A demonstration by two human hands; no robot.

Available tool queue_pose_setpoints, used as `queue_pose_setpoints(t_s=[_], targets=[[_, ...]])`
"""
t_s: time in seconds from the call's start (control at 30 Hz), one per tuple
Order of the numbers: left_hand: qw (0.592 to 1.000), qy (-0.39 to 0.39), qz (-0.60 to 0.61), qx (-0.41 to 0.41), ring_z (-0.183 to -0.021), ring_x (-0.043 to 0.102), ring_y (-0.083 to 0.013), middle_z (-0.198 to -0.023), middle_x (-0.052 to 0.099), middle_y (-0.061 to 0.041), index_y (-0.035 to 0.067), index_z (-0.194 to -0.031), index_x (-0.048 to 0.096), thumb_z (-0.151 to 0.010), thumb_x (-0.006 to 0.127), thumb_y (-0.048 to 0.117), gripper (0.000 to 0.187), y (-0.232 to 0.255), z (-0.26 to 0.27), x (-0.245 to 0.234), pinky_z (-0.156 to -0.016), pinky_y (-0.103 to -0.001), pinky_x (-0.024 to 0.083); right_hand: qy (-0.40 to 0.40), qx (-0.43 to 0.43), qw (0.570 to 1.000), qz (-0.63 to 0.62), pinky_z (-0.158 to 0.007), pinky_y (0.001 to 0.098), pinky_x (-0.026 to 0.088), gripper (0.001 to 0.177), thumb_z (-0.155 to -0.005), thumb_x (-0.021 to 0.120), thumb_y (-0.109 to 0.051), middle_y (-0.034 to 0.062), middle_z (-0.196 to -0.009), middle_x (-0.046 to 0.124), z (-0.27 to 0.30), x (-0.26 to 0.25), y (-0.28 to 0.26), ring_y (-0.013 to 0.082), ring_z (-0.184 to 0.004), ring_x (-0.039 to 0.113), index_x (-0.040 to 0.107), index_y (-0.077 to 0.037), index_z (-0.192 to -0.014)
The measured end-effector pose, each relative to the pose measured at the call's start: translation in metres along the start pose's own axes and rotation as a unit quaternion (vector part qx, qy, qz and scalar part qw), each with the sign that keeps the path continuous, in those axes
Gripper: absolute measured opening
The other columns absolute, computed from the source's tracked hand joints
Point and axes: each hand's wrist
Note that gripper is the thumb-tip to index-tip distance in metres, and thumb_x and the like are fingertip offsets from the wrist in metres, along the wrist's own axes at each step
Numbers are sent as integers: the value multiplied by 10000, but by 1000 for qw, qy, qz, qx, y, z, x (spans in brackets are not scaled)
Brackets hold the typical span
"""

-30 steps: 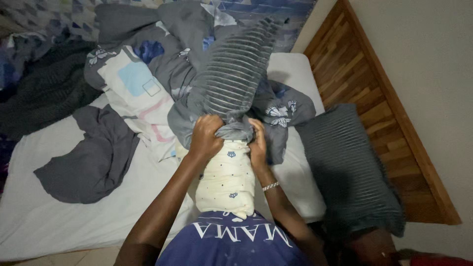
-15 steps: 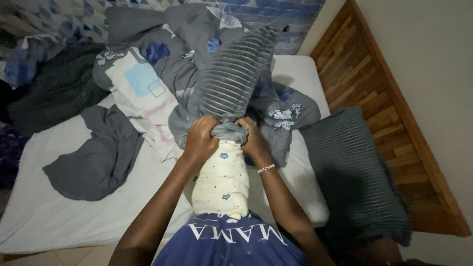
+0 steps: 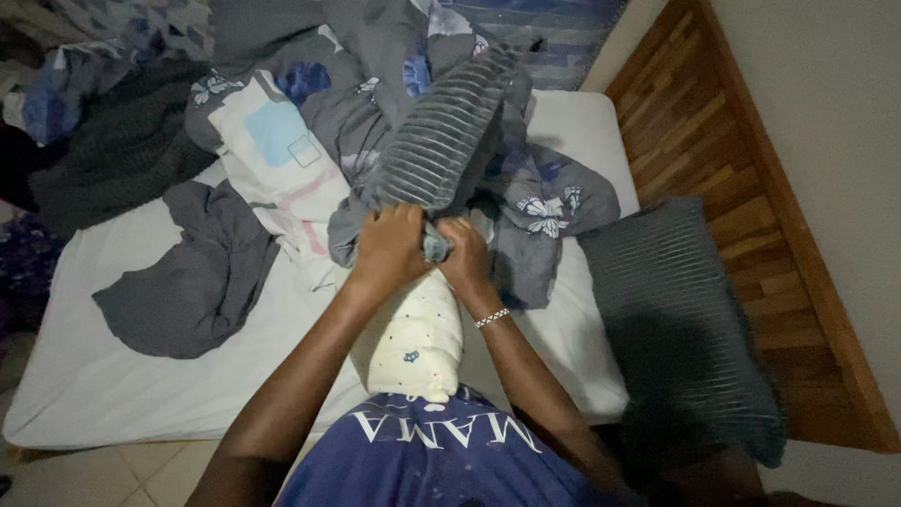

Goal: The person inserts a pillow into a gray pillowcase on a bed. They repeatedly adjust the pillow and case, pulling the fabric over the corners and smoothing the surface until the pillow is fully enclosed.

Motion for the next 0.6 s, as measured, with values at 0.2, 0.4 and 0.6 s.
queue_pose_setpoints(t_s=[0.2, 0.4, 0.6], targets=[[996, 81, 41, 8, -924, 625, -329, -940, 658, -93, 84, -923, 661, -665, 798, 233, 328, 3, 23, 26, -767, -488, 418, 7, -46, 998, -38, -800, 465, 508, 192, -765, 751, -85, 155, -927, 669, 18, 13, 4, 388, -934, 637, 614, -32, -889], [998, 48, 30, 8, -901, 609, -326, -875, 608, -88, 90, -844, 610, -655, 780, 129, 257, -5, 34, 15, -771, -472, 402, 32, -1, 990, -138, -826, 454, 521, 326, -772, 740, -12, 168, -1025, 652, 44, 46, 28, 380, -970, 643, 606, -32, -1069], [995, 80, 53, 5, -893, 599, -331, -894, 619, -105, 61, -875, 618, -640, 720, 47, 257, 1, 38, -2, -815, -467, 405, 36, -68, 995, -66, -905, 510, 474, 446, -677, 730, -12, 231, -1090, 614, 54, 96, 80, 435, -1053, 569, 575, 11, -1094]])
Point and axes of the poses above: each hand's wrist, its own z-axis away from the middle knuckle, its own x-axis out of the palm, y = z × x
